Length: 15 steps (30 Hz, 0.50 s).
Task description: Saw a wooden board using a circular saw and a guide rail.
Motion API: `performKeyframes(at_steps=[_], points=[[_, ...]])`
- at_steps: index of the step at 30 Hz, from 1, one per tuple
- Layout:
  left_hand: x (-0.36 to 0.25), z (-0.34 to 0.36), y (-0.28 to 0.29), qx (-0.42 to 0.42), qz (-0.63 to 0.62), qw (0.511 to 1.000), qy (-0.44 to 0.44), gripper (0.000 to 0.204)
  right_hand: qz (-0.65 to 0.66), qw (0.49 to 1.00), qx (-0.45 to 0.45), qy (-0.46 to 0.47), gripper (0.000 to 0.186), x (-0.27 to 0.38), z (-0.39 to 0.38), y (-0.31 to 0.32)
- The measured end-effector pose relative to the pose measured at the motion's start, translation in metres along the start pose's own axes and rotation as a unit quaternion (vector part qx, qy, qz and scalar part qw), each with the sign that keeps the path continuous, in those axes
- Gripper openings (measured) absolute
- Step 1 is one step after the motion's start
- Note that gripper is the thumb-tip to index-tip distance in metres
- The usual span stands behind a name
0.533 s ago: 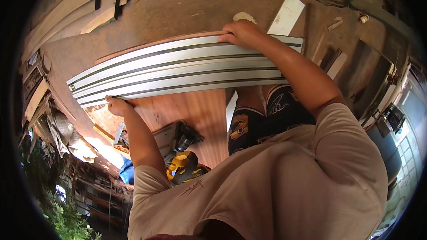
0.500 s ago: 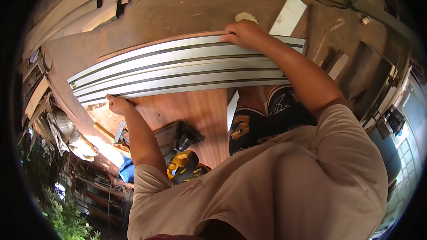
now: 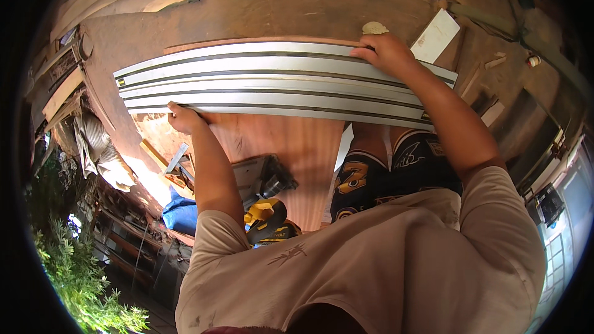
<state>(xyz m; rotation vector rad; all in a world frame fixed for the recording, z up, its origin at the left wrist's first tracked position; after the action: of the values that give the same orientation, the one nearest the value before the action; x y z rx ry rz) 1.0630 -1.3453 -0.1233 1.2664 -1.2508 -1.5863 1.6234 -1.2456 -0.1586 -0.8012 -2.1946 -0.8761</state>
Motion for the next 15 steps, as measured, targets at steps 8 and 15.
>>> performKeyframes(at_steps=[8, 15], points=[[-0.0021, -0.0016, 0.0017, -0.004, -0.04, 0.999, -0.022, 0.039, 0.011, 1.0, 0.002, 0.018, 0.035, 0.0023, 0.0017, -0.001], [0.0024, 0.0036, -0.0027, -0.002, -0.065, 0.997, -0.031, 0.039, 0.028, 0.999, -0.003, 0.023, 0.034, 0.0041, 0.001, -0.0003]])
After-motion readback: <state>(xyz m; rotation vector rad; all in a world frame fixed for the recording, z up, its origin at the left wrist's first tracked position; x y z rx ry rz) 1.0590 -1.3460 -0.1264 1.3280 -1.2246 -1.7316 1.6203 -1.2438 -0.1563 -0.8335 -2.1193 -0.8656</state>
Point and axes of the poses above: each hand's wrist, its own z-axis towards the middle knuckle, its own y-axis out of the back of the hand, x = y × z, the point moved 10 cm from there along z, towards the middle knuckle, and after that the axes turned 13 degrees about z, right-handed, at the moved point
